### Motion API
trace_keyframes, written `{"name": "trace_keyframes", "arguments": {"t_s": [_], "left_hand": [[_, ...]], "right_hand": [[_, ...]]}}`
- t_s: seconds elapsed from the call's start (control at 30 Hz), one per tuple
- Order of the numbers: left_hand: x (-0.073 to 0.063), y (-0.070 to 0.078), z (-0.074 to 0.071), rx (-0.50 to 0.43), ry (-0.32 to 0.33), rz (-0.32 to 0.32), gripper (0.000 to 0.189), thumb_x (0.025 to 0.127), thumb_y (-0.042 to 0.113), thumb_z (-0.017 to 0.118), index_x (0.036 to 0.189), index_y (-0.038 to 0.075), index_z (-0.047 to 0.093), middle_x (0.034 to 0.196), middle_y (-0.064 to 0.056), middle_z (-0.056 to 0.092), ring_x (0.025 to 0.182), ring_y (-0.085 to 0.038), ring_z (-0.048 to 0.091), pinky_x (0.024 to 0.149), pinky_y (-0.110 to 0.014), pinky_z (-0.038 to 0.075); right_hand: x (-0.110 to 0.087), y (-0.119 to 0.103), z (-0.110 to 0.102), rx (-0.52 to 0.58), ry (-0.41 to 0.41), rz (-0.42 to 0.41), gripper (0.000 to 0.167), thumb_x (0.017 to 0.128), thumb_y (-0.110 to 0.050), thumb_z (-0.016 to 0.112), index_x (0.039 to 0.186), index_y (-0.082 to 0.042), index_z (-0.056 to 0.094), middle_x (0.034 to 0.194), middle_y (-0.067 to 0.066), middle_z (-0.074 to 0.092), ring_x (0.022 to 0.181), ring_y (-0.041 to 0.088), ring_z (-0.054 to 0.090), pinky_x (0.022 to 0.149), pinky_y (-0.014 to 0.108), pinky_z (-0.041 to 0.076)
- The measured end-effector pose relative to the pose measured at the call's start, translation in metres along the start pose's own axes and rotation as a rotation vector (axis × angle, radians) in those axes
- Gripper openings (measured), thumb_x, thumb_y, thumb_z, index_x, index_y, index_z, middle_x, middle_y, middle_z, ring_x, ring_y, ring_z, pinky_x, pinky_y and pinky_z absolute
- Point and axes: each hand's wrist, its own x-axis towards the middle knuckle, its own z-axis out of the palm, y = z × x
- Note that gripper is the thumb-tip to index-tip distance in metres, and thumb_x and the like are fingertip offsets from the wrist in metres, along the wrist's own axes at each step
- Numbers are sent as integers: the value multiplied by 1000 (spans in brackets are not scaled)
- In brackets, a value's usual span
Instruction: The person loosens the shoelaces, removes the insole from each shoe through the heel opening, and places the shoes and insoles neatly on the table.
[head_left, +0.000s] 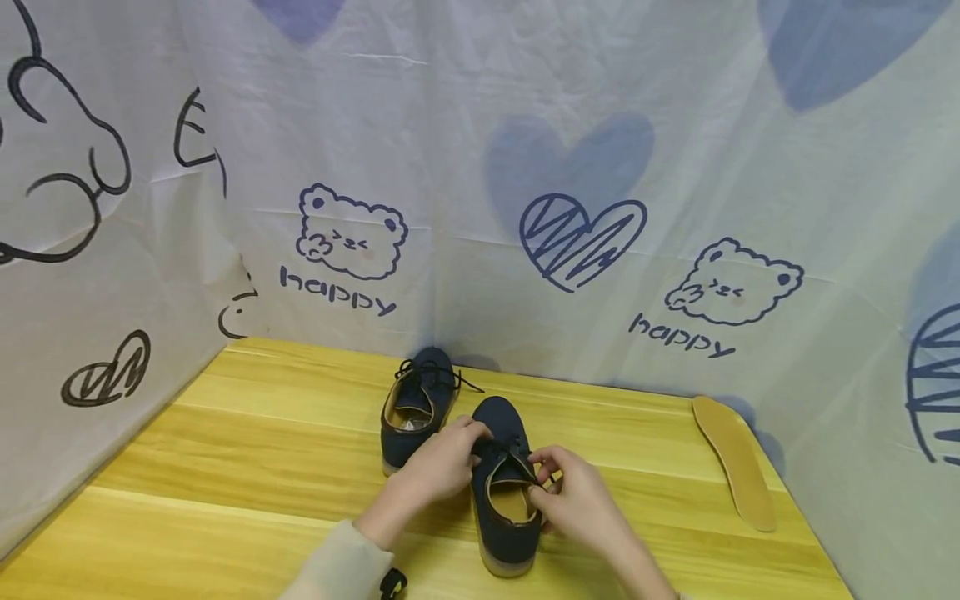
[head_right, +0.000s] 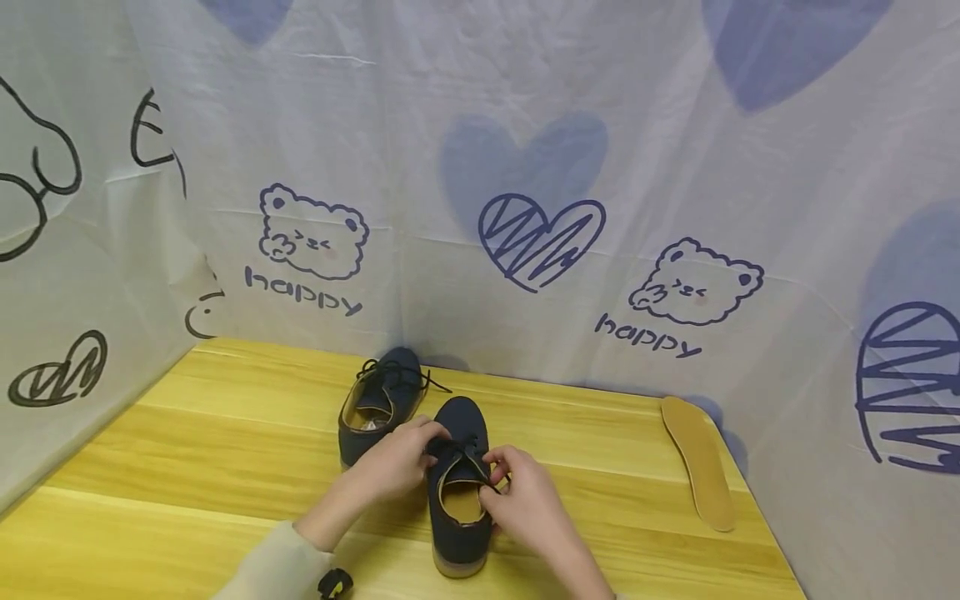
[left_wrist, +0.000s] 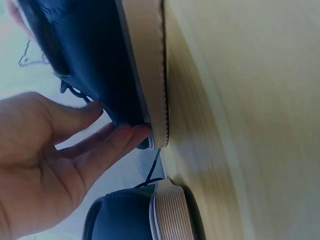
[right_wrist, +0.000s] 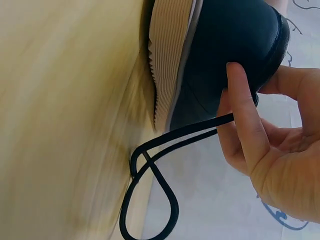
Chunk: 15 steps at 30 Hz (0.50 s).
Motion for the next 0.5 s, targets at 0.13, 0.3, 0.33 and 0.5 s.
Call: {"name": "trace_keyframes", "arguments": {"t_s": [0.13,0.3,0.33,0.5], "left_hand": [[-3,-1,-3,-101,-9,-14,31,101,9,67,132,4,65,128,-15,63,120,-34,64,98,-47,54],[-8,0,-7,-152,-11,-48,28,103,18,66,128,5,67,126,-14,61,118,-33,63,98,-49,53],[-9,0,-8,-159,-9,-55,26,103,20,67,125,5,67,124,-13,60,115,-31,63,97,-49,53],[-12,3,-13,-211,-24,-70,18,102,29,68,105,11,68,104,-4,60,89,-19,61,79,-40,53]], "right_hand": [[7,-1,3,-46,13,-3,36,86,-1,70,122,-3,63,95,10,57,59,19,60,49,38,57],[13,-2,5,-167,48,-46,30,85,-3,71,114,-5,64,89,5,57,59,15,57,51,29,52],[14,-2,5,-190,60,-55,28,85,-4,72,113,-5,65,88,4,58,61,14,56,53,28,50],[15,-1,4,-287,106,-70,21,89,-11,78,108,-12,69,85,-2,60,69,14,53,62,30,46]]}}
